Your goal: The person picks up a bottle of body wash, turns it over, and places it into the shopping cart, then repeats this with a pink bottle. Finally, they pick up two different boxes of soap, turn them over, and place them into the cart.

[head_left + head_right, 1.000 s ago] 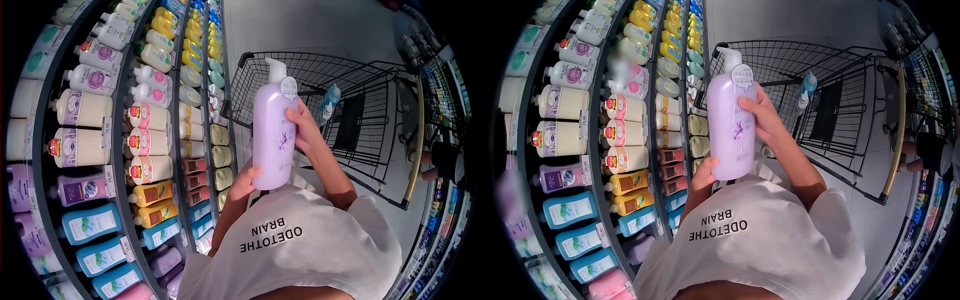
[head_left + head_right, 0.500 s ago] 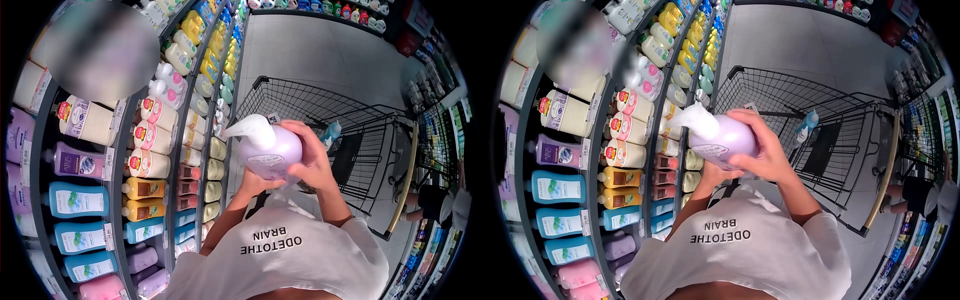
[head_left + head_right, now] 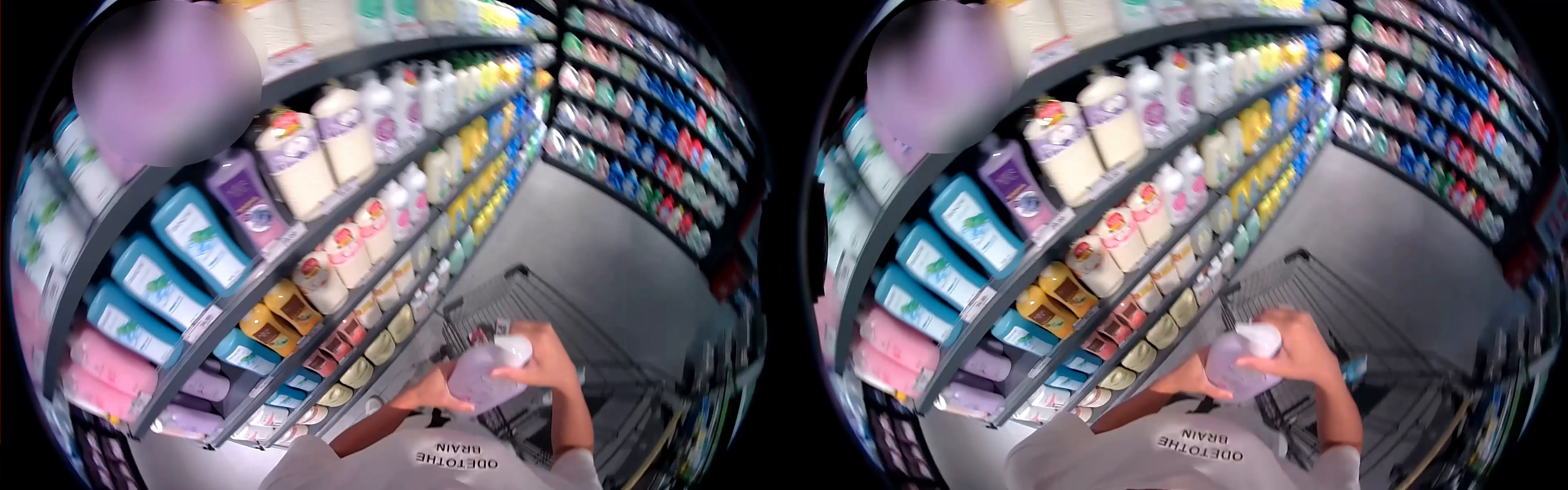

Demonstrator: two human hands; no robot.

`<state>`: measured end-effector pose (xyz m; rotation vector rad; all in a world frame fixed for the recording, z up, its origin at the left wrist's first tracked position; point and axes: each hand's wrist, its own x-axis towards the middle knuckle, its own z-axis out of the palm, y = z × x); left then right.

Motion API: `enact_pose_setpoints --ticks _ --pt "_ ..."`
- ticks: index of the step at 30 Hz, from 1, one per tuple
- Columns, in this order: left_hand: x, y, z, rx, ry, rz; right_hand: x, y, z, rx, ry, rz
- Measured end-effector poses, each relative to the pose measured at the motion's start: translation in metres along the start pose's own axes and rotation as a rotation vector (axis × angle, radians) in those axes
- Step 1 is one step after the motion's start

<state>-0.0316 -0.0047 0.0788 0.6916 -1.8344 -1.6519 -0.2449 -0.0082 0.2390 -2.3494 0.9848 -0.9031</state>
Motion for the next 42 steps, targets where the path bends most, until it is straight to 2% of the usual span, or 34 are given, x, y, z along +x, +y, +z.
enact_pose_setpoints --ticks 2,4,6,8,9,10,12,15,17,21,24,25,29,32,33,34,37,42 --pt "-0.01 0.021 -0.004 -0.014 0.037 0.024 0.01 0.004 0.011 0.036 -0.037 -0.009" --pt "-0.021 0.002 -0.004 -0.035 0.095 0.005 0.021 0.004 0.022 0.113 -0.076 0.027" --pt "-0.036 0.006 -0.001 -0.049 0.238 0.017 0.027 0.017 0.039 0.105 -0.113 0.047" --pt "-0.05 0.004 -0.002 -0.042 0.283 -0.05 0.032 0.026 0.056 0.239 -0.157 0.106" --pt "-0.057 0.018 -0.005 -0.1 0.281 -0.085 0.035 0.031 0.066 0.345 -0.145 0.06" --pt "-0.064 0.023 -0.004 -0.123 0.298 -0.101 0.038 0.03 0.066 0.296 -0.251 0.058" --pt "-0.073 0.026 -0.002 -0.126 0.377 -0.106 0.034 0.014 0.071 0.309 -0.329 0.361" --pt "-0.081 0.027 0.002 -0.141 0.489 -0.095 0.024 0.057 0.102 0.355 -0.367 0.24" --pt "-0.085 0.029 0.006 -0.147 0.553 -0.082 0.03 0.05 0.108 0.341 -0.338 0.139" --pt "-0.105 0.034 0.002 -0.163 0.626 -0.066 0.053 0.005 0.102 0.327 -0.463 0.216" --pt "-0.125 0.037 -0.003 -0.165 0.652 -0.049 0.049 0.024 0.133 0.628 -0.373 0.323" --pt "-0.13 0.039 -0.006 -0.163 0.659 -0.038 0.048 0.02 0.135 0.56 -0.334 0.24" --pt "-0.133 0.054 -0.023 -0.169 0.674 0.038 0.054 0.025 0.165 0.729 -0.304 0.115" --pt "-0.146 0.062 -0.031 -0.151 0.689 0.083 0.061 -0.014 0.183 0.895 -0.262 0.142" --pt "-0.152 0.064 -0.033 -0.148 0.693 0.093 0.063 -0.018 0.192 0.789 -0.29 0.094" --pt "-0.159 0.066 -0.036 -0.141 0.698 0.099 0.063 -0.017 0.205 0.623 -0.291 0.187" --pt "-0.181 0.072 -0.042 -0.128 0.709 0.107 0.068 -0.039 0.218 0.781 -0.406 0.245" --pt "-0.224 0.079 -0.047 -0.129 0.715 0.079 0.074 -0.086 0.24 0.92 -0.502 0.187"
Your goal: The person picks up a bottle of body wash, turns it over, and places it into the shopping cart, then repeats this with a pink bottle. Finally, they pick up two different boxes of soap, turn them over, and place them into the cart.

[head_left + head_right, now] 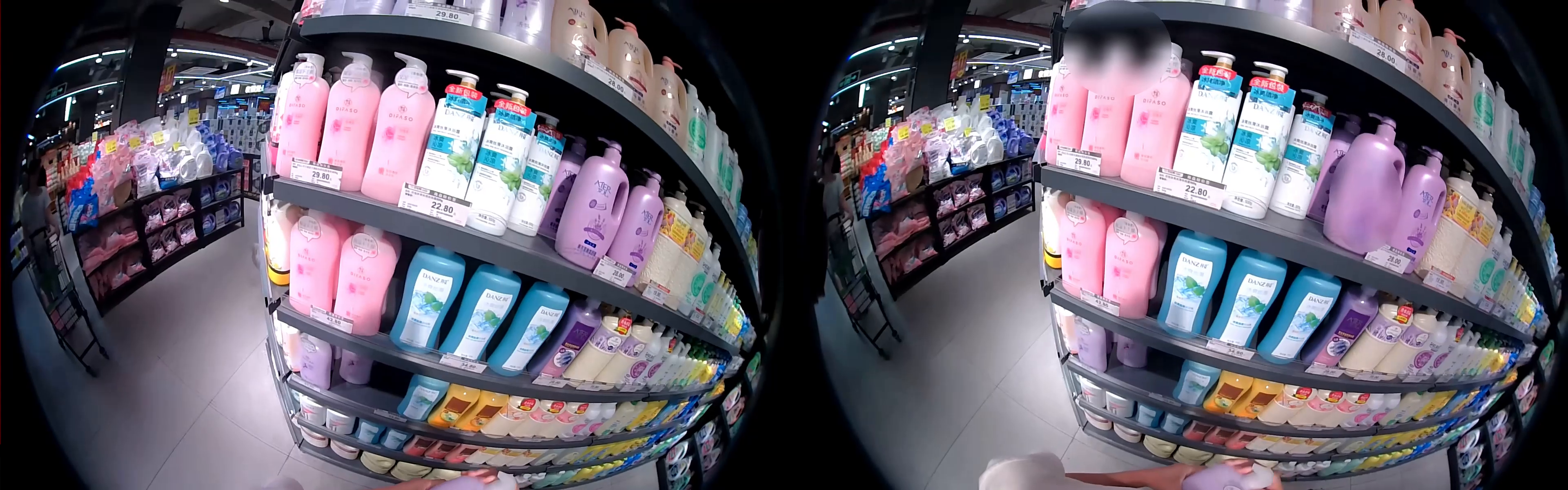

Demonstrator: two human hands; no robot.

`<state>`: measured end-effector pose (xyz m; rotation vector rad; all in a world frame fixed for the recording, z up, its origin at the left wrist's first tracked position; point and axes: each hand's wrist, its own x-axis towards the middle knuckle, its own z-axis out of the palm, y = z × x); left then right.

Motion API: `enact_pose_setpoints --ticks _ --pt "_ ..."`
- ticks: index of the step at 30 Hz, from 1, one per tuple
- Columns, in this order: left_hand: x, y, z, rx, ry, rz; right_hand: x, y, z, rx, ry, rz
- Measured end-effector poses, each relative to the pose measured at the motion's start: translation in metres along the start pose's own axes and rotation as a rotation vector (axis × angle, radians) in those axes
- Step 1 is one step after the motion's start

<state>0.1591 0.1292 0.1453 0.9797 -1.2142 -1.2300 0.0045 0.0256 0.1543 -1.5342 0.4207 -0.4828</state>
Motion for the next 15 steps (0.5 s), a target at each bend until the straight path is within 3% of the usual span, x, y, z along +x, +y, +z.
enact_pose_setpoints --ticks 15 --pt "-0.087 0.012 -0.061 -0.007 0.076 -0.153 0.023 0.0 0.086 0.199 -0.211 -0.011"
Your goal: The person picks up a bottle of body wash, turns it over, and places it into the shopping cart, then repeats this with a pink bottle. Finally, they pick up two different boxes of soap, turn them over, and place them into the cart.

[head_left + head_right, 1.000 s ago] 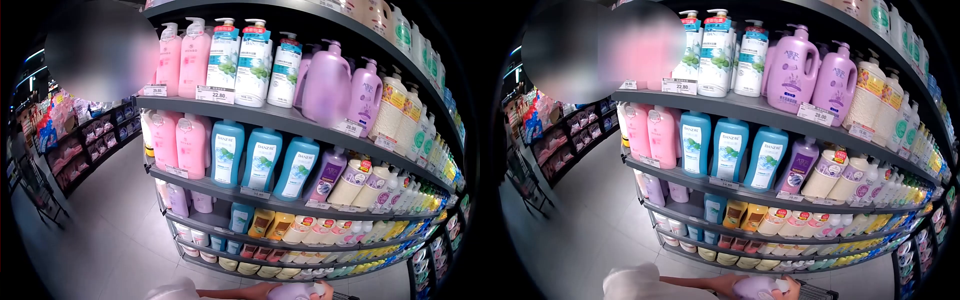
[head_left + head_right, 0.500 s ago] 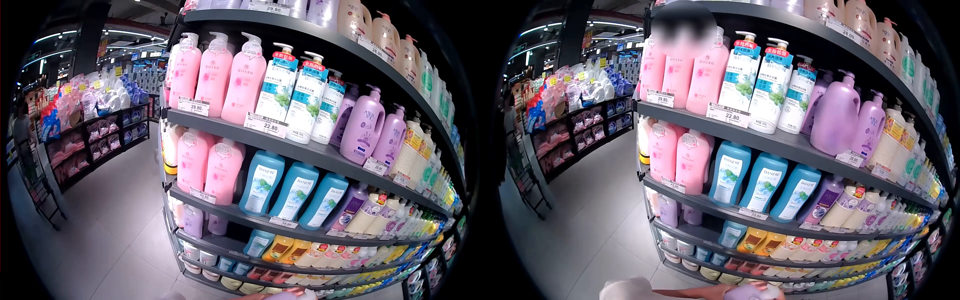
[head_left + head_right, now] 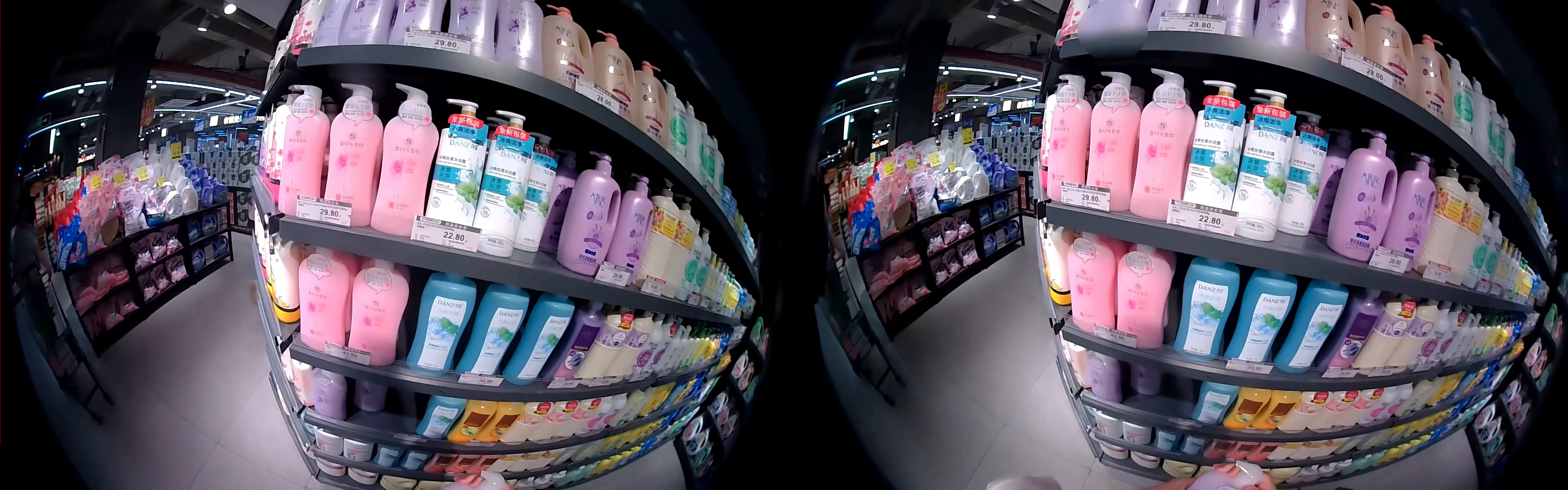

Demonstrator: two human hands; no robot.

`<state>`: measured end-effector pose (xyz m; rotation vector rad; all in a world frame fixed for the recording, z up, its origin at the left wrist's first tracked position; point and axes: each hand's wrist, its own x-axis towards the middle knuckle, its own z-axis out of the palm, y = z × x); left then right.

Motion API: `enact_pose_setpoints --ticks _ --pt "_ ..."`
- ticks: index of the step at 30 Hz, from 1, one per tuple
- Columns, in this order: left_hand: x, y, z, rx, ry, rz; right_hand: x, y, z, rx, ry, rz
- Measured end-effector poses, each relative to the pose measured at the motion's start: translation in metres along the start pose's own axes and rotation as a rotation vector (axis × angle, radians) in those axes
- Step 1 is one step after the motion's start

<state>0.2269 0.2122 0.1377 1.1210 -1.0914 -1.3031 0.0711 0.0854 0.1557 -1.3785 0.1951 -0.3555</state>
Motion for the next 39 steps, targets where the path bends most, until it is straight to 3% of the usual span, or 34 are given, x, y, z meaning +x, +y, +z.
enact_pose_setpoints --ticks 17,31,39 --pt "-0.048 -0.006 -0.03 -0.004 -0.039 -0.048 -0.017 0.0 0.054 0.016 0.034 0.01" --pt "-0.069 -0.013 -0.044 0.003 -0.06 -0.085 0.003 0.073 0.048 0.259 -0.091 -0.16" --pt "-0.067 -0.016 -0.044 0.004 -0.069 -0.101 0.0 0.102 0.035 0.283 -0.027 -0.122"
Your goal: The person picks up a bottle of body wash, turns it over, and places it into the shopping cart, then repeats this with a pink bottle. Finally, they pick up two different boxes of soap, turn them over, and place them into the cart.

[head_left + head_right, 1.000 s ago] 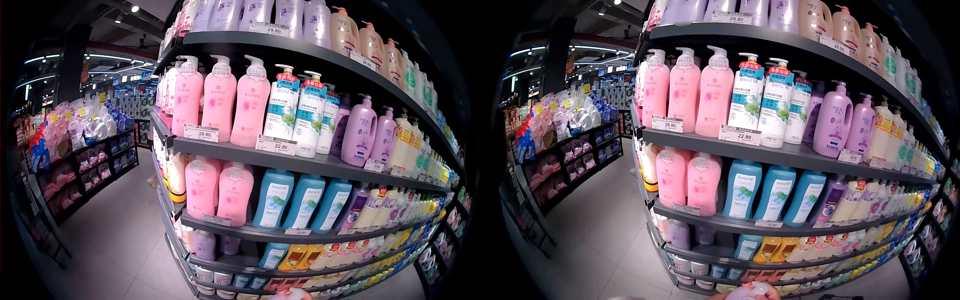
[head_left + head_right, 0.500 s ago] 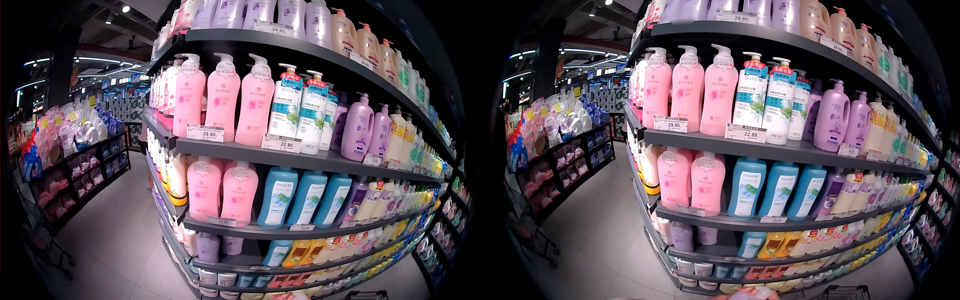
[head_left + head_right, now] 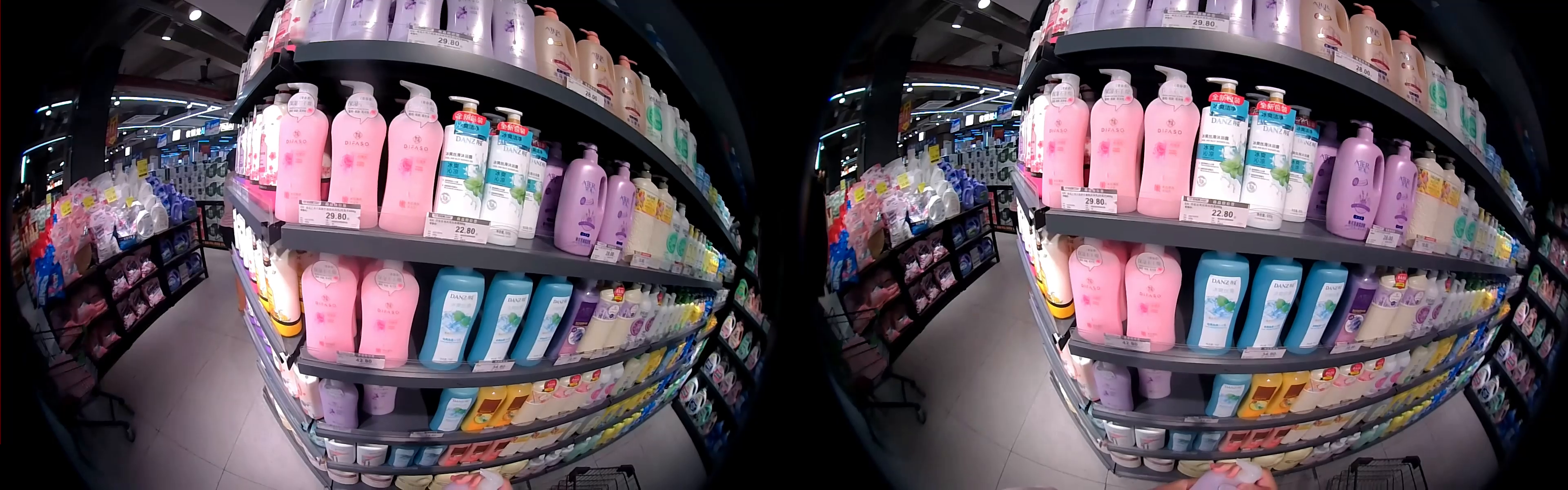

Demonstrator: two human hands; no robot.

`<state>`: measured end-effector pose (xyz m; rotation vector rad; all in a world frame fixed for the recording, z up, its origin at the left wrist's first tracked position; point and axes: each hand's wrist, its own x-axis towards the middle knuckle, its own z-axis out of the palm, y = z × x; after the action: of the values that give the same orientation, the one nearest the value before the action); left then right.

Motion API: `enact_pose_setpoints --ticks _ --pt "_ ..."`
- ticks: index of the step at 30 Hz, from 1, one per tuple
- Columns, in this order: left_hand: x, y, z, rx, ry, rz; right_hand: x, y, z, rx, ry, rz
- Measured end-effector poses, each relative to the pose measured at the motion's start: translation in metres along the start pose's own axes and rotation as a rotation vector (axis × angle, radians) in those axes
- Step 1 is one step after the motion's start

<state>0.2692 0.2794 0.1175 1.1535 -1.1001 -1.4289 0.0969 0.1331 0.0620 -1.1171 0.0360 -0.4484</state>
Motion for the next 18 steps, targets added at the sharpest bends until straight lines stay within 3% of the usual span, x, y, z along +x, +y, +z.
enact_pose_setpoints --ticks 5,10,12,13,14,18 --pt "-0.003 -0.006 0.003 -0.012 -0.014 -0.002 -0.004 -0.071 0.075 -0.089 0.238 0.147" --pt "-0.008 -0.025 0.008 -0.021 -0.04 -0.017 0.009 -0.08 0.099 -0.052 0.295 0.076" --pt "-0.01 -0.04 0.011 -0.008 -0.049 0.022 0.012 -0.074 0.094 -0.037 0.251 0.029" --pt "-0.008 -0.047 0.009 0.042 -0.034 0.135 0.011 -0.065 0.078 -0.052 0.144 -0.004" --pt "-0.008 -0.053 0.008 0.038 -0.03 0.124 0.01 -0.055 0.062 -0.063 0.038 -0.038" --pt "-0.004 -0.074 0.006 0.049 0.021 0.101 0.017 -0.054 0.062 -0.106 -0.043 -0.084"
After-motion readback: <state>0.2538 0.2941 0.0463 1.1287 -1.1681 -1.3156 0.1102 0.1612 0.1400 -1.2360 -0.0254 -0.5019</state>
